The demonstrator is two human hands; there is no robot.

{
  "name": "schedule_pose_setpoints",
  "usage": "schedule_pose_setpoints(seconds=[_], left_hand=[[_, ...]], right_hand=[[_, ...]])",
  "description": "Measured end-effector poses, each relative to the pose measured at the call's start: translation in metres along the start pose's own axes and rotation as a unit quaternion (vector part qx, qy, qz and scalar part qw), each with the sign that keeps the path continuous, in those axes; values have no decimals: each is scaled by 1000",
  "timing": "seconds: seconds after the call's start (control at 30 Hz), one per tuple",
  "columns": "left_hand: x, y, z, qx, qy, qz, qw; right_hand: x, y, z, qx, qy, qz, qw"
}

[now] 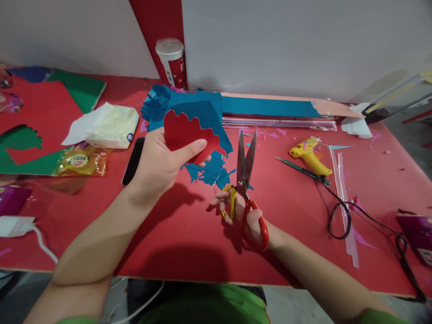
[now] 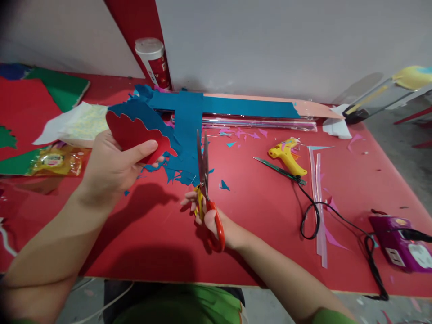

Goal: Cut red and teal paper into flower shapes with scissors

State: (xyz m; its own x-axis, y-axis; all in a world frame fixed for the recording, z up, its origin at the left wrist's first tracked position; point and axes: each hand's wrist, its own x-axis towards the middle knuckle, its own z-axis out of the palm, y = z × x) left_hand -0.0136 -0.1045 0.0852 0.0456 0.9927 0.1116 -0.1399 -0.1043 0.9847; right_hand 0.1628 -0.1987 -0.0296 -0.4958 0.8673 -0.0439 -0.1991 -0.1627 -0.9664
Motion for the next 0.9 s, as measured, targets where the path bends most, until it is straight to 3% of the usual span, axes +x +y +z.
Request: schedule_pose_setpoints(seconds=[0.1,0.2,0.3,0.53,0.73,0.9], left_hand=[[-1,-1,0,21,4,10,1000],[-4,-5,4,26,14,10,1000],[-9,-13,12,-1,36,-12,999],[-18,-31,26,-90,44,-56,993],[-22,-31,24,23,55,0,998],[-23,-29,24,51,37,17,998]], right_hand=[[2,6,-1,10,26,-25,999],[0,6,0,12,4,-28,1000],[-2,3,2,11,-20,-15,1000],[-3,-1,5,7,1,-24,1000],[-3,-14,4,-44,-20,-19,999],[-1,-21,4,-82,-12,-49,995]])
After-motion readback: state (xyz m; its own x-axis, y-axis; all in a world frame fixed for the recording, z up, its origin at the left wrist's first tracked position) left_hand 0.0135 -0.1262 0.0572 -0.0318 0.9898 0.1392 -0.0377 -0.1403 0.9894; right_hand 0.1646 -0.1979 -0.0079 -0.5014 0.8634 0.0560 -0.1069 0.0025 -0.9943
